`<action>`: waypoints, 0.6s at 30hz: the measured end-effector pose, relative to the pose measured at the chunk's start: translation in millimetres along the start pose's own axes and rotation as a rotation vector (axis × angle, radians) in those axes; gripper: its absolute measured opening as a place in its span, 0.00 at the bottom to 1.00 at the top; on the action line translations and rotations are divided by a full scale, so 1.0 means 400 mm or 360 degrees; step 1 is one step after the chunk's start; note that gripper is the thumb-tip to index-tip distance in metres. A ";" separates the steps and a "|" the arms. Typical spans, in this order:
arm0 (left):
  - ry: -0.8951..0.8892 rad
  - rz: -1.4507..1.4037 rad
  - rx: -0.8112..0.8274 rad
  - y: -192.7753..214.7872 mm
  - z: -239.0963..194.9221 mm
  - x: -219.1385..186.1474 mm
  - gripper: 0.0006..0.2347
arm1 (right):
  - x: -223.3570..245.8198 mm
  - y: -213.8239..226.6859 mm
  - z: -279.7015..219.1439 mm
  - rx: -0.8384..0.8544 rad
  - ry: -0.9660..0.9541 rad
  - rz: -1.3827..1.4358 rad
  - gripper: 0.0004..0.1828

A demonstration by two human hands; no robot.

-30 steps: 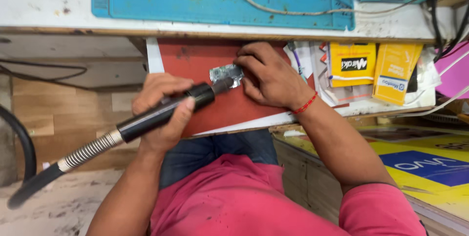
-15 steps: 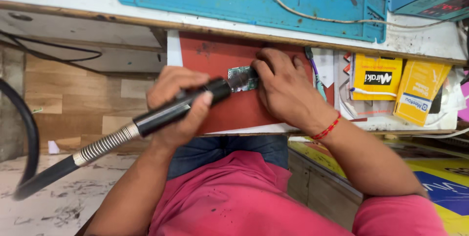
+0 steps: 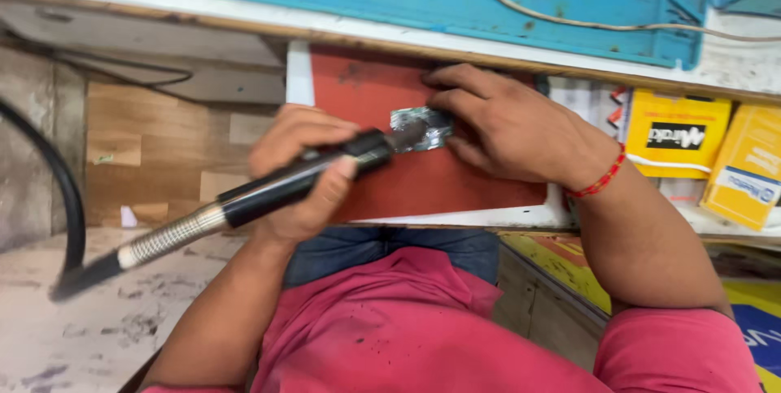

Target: The person uses a hot air gun to apply heat to a small circuit board placed on a red mat. They hold the board steady with one hand while directing the hot air with the other, focusing on specific components.

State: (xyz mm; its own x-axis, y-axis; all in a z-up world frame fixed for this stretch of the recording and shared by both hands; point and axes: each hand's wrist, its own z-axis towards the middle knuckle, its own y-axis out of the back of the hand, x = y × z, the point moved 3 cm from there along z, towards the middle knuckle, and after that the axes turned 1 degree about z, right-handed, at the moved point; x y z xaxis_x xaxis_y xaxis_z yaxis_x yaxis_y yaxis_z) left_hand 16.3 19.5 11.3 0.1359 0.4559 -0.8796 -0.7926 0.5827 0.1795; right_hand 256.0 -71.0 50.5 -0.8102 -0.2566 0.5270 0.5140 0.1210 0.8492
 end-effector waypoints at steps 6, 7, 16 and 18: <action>0.0002 0.0047 0.0007 -0.007 -0.002 -0.006 0.10 | -0.020 0.005 -0.011 0.0050 -0.0079 -0.0067 0.18; 0.0072 -0.0020 -0.0039 -0.003 -0.009 -0.002 0.10 | -0.019 0.004 -0.011 0.0063 -0.0087 -0.0072 0.18; 0.0133 -0.0088 -0.0150 -0.007 -0.011 0.003 0.10 | -0.014 0.007 -0.009 0.0053 -0.0095 -0.0016 0.19; -0.0106 0.0002 0.0077 -0.015 -0.007 -0.005 0.10 | -0.017 0.009 -0.006 0.0048 -0.0091 0.0003 0.19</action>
State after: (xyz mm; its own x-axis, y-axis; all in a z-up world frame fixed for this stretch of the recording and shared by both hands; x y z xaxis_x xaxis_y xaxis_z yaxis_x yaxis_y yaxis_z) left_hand 19.2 13.2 10.6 0.1752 0.4993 -0.8485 -0.7634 0.6132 0.2032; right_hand 264.1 -71.3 50.0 -0.8245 -0.2011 0.5289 0.5075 0.1508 0.8484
